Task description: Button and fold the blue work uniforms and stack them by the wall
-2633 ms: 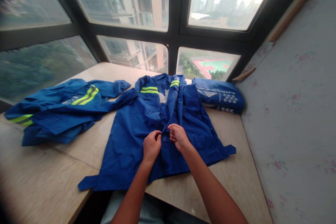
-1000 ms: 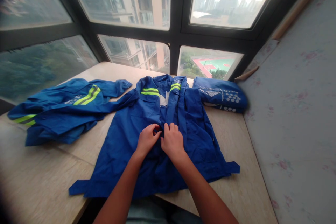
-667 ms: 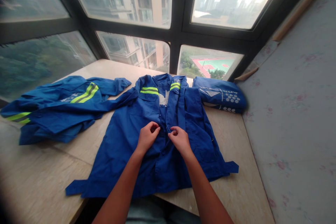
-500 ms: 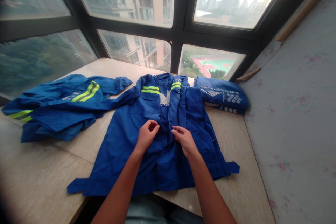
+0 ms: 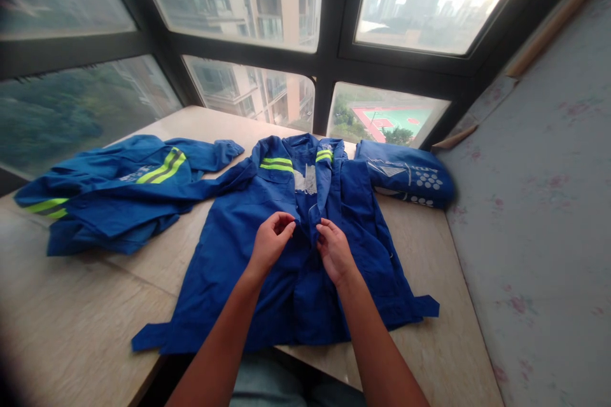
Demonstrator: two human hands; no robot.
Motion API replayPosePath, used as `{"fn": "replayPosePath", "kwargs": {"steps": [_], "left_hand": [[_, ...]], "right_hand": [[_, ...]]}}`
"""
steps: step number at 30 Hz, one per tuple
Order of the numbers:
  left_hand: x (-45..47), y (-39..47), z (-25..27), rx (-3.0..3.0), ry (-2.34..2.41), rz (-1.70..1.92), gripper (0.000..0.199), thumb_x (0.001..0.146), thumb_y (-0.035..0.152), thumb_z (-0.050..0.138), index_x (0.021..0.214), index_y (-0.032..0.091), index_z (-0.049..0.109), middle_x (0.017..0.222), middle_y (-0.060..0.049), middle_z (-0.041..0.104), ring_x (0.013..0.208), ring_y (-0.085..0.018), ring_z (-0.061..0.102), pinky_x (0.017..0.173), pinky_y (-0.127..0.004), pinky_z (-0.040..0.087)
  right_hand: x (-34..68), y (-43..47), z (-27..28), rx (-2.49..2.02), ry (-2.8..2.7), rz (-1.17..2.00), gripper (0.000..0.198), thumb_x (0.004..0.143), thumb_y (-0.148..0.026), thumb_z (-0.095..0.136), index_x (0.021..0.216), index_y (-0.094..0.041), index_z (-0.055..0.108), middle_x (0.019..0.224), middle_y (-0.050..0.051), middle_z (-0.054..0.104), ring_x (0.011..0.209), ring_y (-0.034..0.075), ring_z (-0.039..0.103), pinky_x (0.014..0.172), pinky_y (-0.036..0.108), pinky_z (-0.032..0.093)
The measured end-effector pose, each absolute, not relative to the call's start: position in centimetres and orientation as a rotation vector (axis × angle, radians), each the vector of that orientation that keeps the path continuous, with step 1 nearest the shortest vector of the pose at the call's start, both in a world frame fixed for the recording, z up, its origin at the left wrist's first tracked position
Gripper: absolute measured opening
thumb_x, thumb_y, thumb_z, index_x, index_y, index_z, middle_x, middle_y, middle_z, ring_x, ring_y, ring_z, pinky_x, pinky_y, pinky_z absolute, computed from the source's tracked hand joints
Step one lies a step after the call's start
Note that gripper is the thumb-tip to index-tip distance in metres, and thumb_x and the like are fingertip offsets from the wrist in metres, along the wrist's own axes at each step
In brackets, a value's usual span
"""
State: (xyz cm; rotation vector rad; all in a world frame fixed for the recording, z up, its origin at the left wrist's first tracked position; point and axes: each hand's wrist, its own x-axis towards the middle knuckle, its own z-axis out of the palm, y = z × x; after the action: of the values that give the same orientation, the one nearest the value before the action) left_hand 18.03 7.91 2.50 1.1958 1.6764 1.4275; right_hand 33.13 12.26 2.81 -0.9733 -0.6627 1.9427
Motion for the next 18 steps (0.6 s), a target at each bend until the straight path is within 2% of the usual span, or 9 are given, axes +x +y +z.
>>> {"fn": "replayPosePath", "kwargs": {"steps": [7, 12, 18], "left_hand": [[18.5, 8.7, 2.9, 1.225, 1.677, 1.419, 0.011, 0.081, 0.027, 0.061, 0.086, 0.019, 0.065, 0.083, -0.003, 0.071, 0.076, -0.015, 0.066, 0.071, -0.024, 0.052], [18.9, 9.0, 2.6, 1.278, 1.752, 1.416, 0.009, 0.082, 0.025, 0.06, 0.085, 0.02, 0.067, 0.081, -0.002, 0.072, 0.076, -0.015, 0.067, 0.071, -0.023, 0.051], [19.4, 9.1, 2.1, 1.294, 1.8, 1.38, 0.011, 0.082, 0.026, 0.06, 0.084, 0.021, 0.07, 0.082, -0.001, 0.073, 0.075, -0.015, 0.068, 0.071, -0.023, 0.051]], "right_hand": [[32.7, 12.7, 2.0, -1.108, -0.909, 1.837, 0.04, 0.064, -0.032, 0.075, 0.103, -0.023, 0.069, 0.084, 0.0, 0.071, 0.066, 0.014, 0.061, 0.061, 0.025, 0.048], [32.6, 12.8, 2.0, -1.164, -1.118, 1.653, 0.041, 0.065, -0.03, 0.071, 0.105, -0.019, 0.071, 0.084, 0.001, 0.071, 0.069, 0.014, 0.06, 0.066, 0.026, 0.047], [32.7, 13.2, 2.0, -1.23, -1.514, 1.36, 0.034, 0.067, -0.026, 0.063, 0.098, -0.017, 0.072, 0.065, -0.002, 0.062, 0.06, 0.014, 0.054, 0.059, 0.026, 0.042]]}}
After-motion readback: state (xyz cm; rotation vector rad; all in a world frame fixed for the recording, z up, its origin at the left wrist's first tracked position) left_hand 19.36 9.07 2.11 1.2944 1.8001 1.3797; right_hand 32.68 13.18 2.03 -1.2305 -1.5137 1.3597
